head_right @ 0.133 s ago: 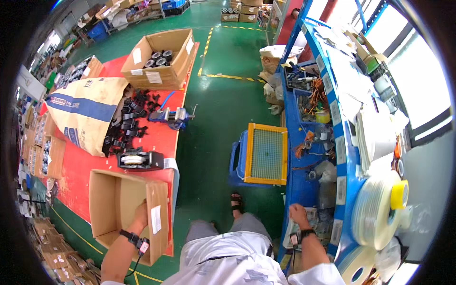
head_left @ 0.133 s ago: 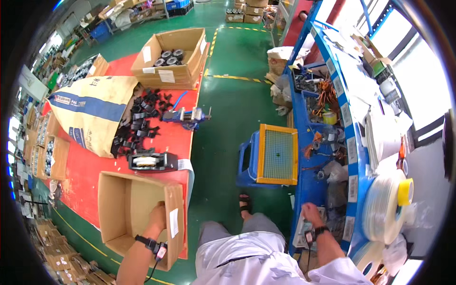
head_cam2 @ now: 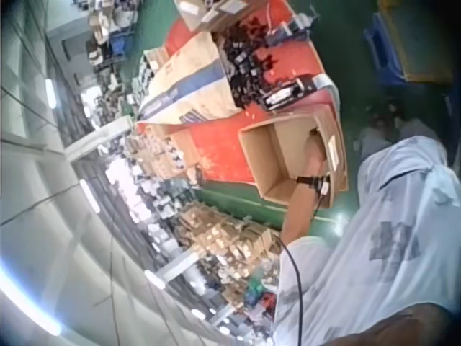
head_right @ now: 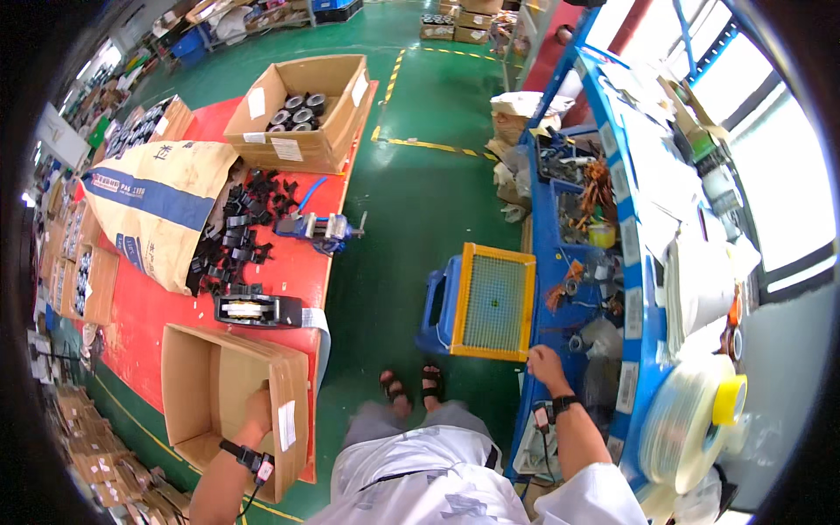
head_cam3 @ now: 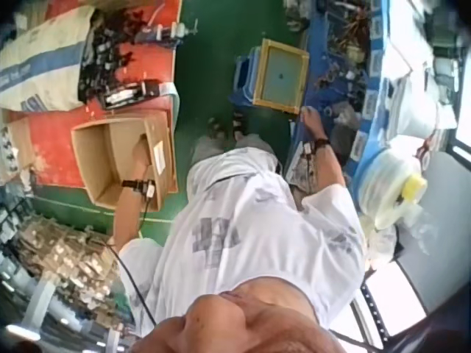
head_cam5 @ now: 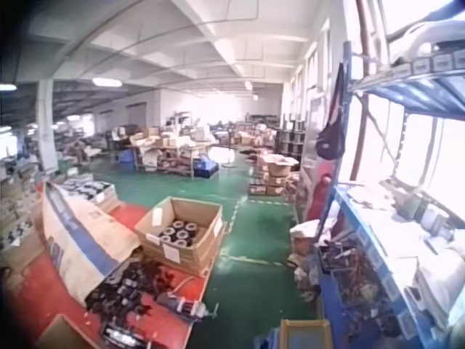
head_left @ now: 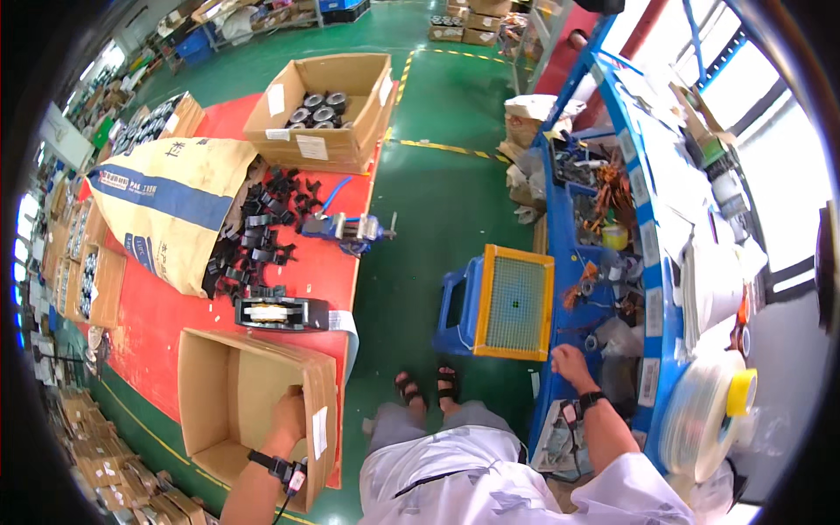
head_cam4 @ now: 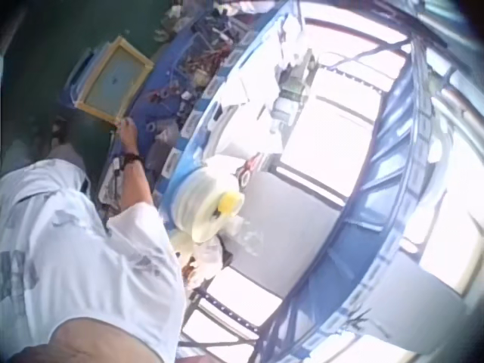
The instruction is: The person is assembling industrial metal and plastic components at a workstation and then moving through the factory floor to check inventory.
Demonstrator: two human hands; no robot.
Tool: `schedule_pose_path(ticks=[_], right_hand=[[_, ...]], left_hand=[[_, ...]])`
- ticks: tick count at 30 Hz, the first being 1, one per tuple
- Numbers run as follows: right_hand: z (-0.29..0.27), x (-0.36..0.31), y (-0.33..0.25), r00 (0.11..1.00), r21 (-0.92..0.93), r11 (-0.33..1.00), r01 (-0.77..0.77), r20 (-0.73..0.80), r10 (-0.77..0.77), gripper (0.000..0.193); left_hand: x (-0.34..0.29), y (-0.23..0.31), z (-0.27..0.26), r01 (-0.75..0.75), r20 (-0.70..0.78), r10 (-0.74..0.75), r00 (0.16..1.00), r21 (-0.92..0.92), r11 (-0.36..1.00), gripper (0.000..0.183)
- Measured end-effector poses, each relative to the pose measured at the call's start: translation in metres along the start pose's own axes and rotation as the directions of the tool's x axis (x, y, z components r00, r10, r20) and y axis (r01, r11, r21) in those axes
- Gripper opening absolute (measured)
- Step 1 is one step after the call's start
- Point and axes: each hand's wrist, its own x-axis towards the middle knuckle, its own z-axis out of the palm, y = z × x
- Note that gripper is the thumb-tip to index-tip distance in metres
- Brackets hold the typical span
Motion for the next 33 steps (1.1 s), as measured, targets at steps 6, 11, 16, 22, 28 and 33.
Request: schedule_pose_path(ticks=[6, 11, 16, 22, 28, 33], right_hand=[[0.063, 0.066, -0.091, 0.973, -0.092, 0.991, 0.099, 0.217, -0.077, 0.025], [0.084, 0.105, -0.151, 0.938, -0.054, 0.991, 0.125, 0.333, -0.100, 0.030], [0.087, 0.145, -0.245, 0.904, -0.265, 0.930, 0.256, 0.406, -0.133, 0.023], [0.109, 0.221, -0.335, 0.838, -0.187, 0.909, 0.372, 0.489, -0.242, 0.024], [0.163, 0.296, -0.424, 0.715, -0.264, 0.814, 0.517, 0.656, -0.242, 0.024], [0.223, 0.392, -0.436, 0.510, -0.288, 0.697, 0.657, 0.850, -0.130, 0.024]], left_hand=[[-0.008, -0.007, -0.025, 0.110, -0.022, -0.107, 0.994, 0.165, 0.980, 0.039], [-0.002, -0.019, -0.024, 0.206, -0.104, -0.200, 0.974, 0.054, 0.977, 0.038], [-0.009, -0.059, -0.024, 0.230, -0.217, -0.281, 0.935, -0.232, 0.945, 0.039], [-0.048, -0.060, -0.090, 0.061, 0.104, -0.418, 0.902, -0.992, -0.114, 0.037], [-0.058, 0.026, -0.170, -0.077, -0.205, -0.644, 0.737, -0.972, 0.222, 0.044], [0.002, 0.124, -0.193, -0.084, -0.394, -0.499, 0.772, -0.841, 0.534, 0.048]])
